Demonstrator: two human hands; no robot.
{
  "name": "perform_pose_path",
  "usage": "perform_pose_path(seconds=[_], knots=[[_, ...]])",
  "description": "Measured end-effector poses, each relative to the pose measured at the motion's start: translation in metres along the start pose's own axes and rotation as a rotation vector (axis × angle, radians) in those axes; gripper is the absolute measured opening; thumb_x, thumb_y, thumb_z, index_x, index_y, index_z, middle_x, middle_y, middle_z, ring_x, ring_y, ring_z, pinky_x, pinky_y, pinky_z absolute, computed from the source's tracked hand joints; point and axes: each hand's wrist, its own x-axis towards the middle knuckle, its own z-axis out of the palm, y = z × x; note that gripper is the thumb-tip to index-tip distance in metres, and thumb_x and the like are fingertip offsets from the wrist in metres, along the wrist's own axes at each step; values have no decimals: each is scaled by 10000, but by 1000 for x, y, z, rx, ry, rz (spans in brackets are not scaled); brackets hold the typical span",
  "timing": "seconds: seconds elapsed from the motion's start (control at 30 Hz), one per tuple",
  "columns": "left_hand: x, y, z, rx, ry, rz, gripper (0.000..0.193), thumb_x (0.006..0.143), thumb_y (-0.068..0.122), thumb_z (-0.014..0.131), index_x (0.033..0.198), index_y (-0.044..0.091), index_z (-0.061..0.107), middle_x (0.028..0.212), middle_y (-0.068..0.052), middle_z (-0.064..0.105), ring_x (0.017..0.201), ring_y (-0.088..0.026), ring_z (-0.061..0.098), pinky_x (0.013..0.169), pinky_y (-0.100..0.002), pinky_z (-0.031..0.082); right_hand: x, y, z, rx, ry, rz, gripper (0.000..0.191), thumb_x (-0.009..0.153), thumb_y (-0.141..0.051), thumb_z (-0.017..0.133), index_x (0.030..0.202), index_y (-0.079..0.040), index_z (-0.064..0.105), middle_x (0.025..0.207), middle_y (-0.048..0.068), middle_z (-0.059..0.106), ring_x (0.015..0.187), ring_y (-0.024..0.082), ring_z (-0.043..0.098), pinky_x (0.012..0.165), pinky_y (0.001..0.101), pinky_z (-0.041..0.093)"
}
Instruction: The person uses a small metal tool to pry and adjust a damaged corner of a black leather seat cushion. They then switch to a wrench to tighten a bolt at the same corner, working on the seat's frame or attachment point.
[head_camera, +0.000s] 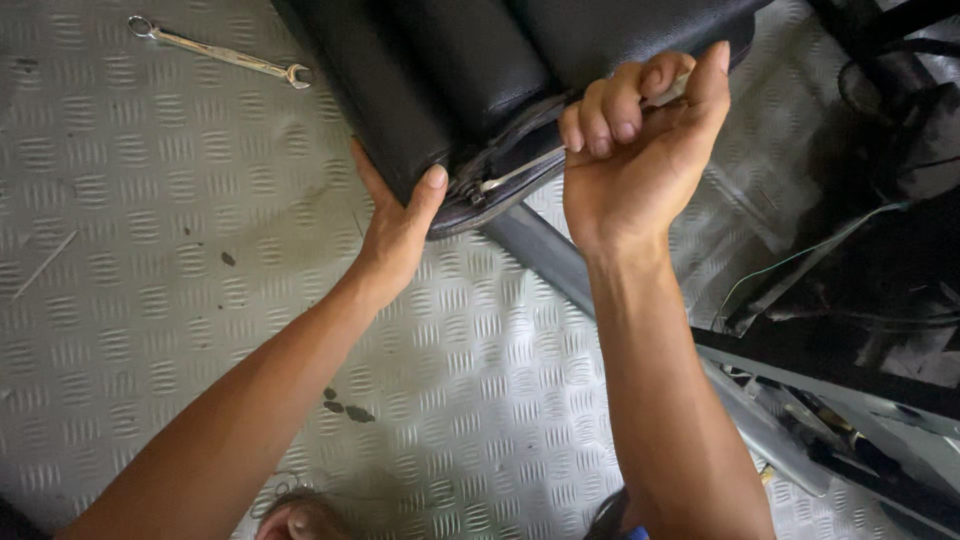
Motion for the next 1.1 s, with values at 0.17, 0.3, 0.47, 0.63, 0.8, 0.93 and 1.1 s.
perform_pose_path(seconds=[0.17,0.3,0.47,0.63,0.8,0.93,1.1], knots=[[-1,-2,-1,-18,3,-39,1299,929,681,594,1537,-1,-329,1696,-277,37,1588,-347,154,1278,-400,162,-5,4,2,0,28,0,478,1127,-497,512,890,-85,455,672,46,333,599,170,292,575,329,281],[0,-3,-2,-21,-3,-50,1309,927,694,594,1529,14,-348,1704,-274,-7,1595,-350,119,1276,-410,149,-7,5,9,-18,11,-19,475,1135,-490,518,904,-82,447,667,45,323,592,166,280,574,330,274],[1,-4,-3,-5,-28,-119,1335,885,742,566,1524,41,-374,1684,-291,-29,1578,-374,89,1262,-423,160,-15,10,28,-133,-44,-65,482,1143,-486,519,918,-69,432,665,39,309,572,152,267,563,337,284],[1,-5,-3,-9,-27,-121,1360,865,783,564,1515,50,-380,1675,-305,7,1574,-399,104,1264,-441,166,-27,17,44,-340,-165,-118,470,1138,-478,523,949,-61,416,673,51,325,553,126,259,541,314,277],[1,-2,-3,16,-18,-143,1343,871,761,566,1525,57,-373,1669,-310,51,1569,-389,147,1255,-423,182,-26,19,41,-278,-148,-113,464,1167,-444,515,946,-49,411,682,52,331,561,127,256,550,314,266],[0,1,-4,13,-2,-143,1333,881,738,583,1529,53,-359,1675,-300,107,1563,-370,200,1255,-405,209,-26,22,39,-220,-117,-114,476,1191,-420,495,928,-35,401,709,54,333,572,125,245,550,315,248],[2,0,-1,-80,-4,-99,1310,933,639,635,1516,64,-386,1653,-276,253,1526,-323,324,1252,-395,249,-39,27,54,-524,-227,-239,435,1134,-451,566,991,-52,471,750,79,463,616,172,402,573,323,370]])
